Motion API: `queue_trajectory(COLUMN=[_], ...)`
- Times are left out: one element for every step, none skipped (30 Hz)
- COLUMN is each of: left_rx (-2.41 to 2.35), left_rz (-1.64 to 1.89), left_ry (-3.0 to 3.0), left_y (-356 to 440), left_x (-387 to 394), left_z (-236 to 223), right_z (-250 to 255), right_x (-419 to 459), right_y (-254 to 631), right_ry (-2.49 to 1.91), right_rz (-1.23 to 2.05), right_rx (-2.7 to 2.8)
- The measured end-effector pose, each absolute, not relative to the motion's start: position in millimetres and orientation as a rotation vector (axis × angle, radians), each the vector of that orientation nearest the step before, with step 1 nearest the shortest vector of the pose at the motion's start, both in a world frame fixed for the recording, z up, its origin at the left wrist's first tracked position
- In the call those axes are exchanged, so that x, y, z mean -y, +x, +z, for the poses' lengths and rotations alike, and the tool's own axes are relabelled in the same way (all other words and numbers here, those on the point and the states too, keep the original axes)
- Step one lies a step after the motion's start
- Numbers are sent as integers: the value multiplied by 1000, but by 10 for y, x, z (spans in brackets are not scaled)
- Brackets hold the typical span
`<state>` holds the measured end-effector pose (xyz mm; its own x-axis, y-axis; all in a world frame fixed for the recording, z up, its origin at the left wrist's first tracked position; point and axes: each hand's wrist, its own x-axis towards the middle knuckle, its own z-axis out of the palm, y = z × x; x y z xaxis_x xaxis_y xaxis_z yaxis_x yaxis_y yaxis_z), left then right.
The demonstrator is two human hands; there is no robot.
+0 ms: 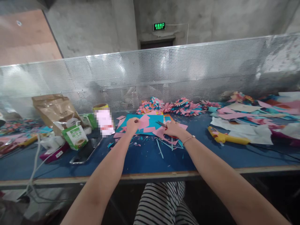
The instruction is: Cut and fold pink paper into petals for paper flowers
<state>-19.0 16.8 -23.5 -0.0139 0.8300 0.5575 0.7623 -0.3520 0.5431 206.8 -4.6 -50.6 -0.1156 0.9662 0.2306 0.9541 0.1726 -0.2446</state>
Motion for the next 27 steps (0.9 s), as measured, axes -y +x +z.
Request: queue_trajectory(left_rx=[-1717, -1665, -1594, -1509, -1412, -1311, -1219, -1137, -1084, -1058, -1038, -1013, -1002, -998, -984, -984, -987, -992, -999, -1008, -1021, -1038, -1062, -1095, -1131, -1166, -1198], left_rz=[1357, 1394, 1434, 1476, 1512, 1537, 1554, 1559, 1551, 1535, 1506, 1460, 1417, 1381, 1359, 1330, 1301, 1284, 1272, 1268, 1273, 1290, 1323, 1372, 1429, 1490, 1542], left_ry=[2040, 1928, 1810, 1683, 1550, 1429, 1329, 1246, 1215, 1212, 1220, 1228, 1235, 1244, 1255, 1278, 1304, 1327, 1350, 1372, 1400, 1445, 1513, 1606, 1720, 1839, 1948], left_y=[-184, -176, -165, -152, -137, -120, -100, -78, -53, -27, 2, 32, 63, 95, 125, 153, 176, 196, 209, 216, 218, 217, 213, 211, 214, 223, 240], left_x=[-161, -153, -146, -139, -132, -125, -115, -103, -85, -63, -35, -3, 33, 69, 105, 137, 164, 182, 192, 194, 188, 176, 162, 149, 139, 134, 134], left_z=[-223, -214, -208, -204, -202, -200, -197, -193, -187, -178, -169, -159, -150, -141, -135, -130, -128, -128, -130, -134, -140, -146, -153, -159, -165, -170, -174], right_z=[-508, -509, -508, -504, -496, -485, -469, -451, -429, -406, -383, -361, -339, -320, -303, -287, -274, -262, -252, -243, -235, -228, -221, -216, -212, -208, -207], right_x=[50, 57, 67, 78, 88, 96, 99, 98, 91, 82, 73, 65, 61, 61, 65, 72, 81, 89, 97, 105, 112, 121, 131, 144, 159, 175, 192], right_y=[2070, 2070, 2068, 2064, 2058, 2049, 2037, 2021, 2003, 1982, 1961, 1940, 1920, 1904, 1890, 1881, 1874, 1870, 1868, 1866, 1863, 1860, 1855, 1848, 1841, 1831, 1821], right_ry=[-1833, -1852, -1877, -1895, -1904, -1895, -1857, -1787, -1683, -1560, -1434, -1323, -1233, -1164, -1111, -1071, -1037, -1009, -986, -970, -958, -951, -951, -962, -978, -1000, -1022], right_rz=[46, 39, 32, 26, 19, 13, 6, 3, 13, 39, 81, 139, 201, 260, 309, 345, 372, 398, 428, 464, 500, 527, 537, 522, 482, 426, 364], right_rx=[2130, 2133, 2125, 2109, 2081, 2046, 2011, 1979, 1951, 1919, 1877, 1826, 1773, 1727, 1692, 1668, 1650, 1631, 1609, 1582, 1554, 1531, 1515, 1507, 1510, 1518, 1527])
